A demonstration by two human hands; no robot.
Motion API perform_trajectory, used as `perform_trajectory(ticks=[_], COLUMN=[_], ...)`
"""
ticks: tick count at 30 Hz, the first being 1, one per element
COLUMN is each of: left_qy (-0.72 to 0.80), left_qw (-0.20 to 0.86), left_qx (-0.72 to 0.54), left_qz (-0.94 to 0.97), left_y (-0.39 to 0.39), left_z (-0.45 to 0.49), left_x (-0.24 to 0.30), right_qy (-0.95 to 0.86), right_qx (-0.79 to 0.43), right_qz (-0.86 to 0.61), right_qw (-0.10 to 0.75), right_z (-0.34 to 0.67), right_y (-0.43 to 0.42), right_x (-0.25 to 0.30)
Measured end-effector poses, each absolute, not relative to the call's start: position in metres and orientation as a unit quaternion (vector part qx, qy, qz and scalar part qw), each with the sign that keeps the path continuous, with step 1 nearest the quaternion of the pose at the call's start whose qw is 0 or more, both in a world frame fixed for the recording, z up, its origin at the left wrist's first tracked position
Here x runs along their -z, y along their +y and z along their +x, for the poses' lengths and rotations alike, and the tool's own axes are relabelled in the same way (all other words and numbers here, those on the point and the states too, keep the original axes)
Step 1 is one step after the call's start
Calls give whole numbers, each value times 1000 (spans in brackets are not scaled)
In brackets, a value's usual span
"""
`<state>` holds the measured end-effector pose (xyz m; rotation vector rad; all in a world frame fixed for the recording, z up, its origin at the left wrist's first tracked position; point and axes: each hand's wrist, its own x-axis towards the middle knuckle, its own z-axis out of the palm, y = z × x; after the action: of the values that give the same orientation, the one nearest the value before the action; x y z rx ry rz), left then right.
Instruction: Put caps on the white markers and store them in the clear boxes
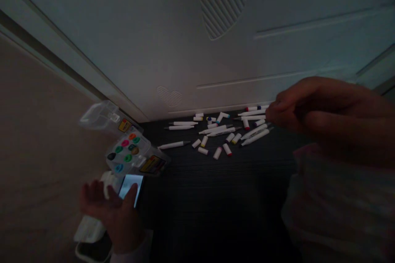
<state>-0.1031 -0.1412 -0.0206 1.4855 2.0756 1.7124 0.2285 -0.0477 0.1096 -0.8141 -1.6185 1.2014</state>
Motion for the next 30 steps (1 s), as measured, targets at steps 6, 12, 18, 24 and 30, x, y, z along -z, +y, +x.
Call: perform_trajectory(ticks=[6, 12, 18, 24, 30], left_qy=[501, 495, 463, 466, 463], left_qw=[-236, -34, 36, 40, 68], left_qx=[-548, -258, -140, -127, -117], left_qz=[626, 829, 874, 875, 876], left_y=[-128, -80, -48, -23, -16], left_z=[-62, 7, 72, 109, 119], left_x=[-7, -24, 1, 14, 19], right_qy=[-642, -600, -567, -546, -537], right_qx=[-479, -451, -427, -433, -420], right_qz=[-331, -356, -312, -299, -328], right_qw=[499, 557, 631, 652, 654], right_z=[229, 232, 236, 238, 238], right_y=[-46, -48, -47, -44, -42], right_x=[-109, -106, -108, -112, -112])
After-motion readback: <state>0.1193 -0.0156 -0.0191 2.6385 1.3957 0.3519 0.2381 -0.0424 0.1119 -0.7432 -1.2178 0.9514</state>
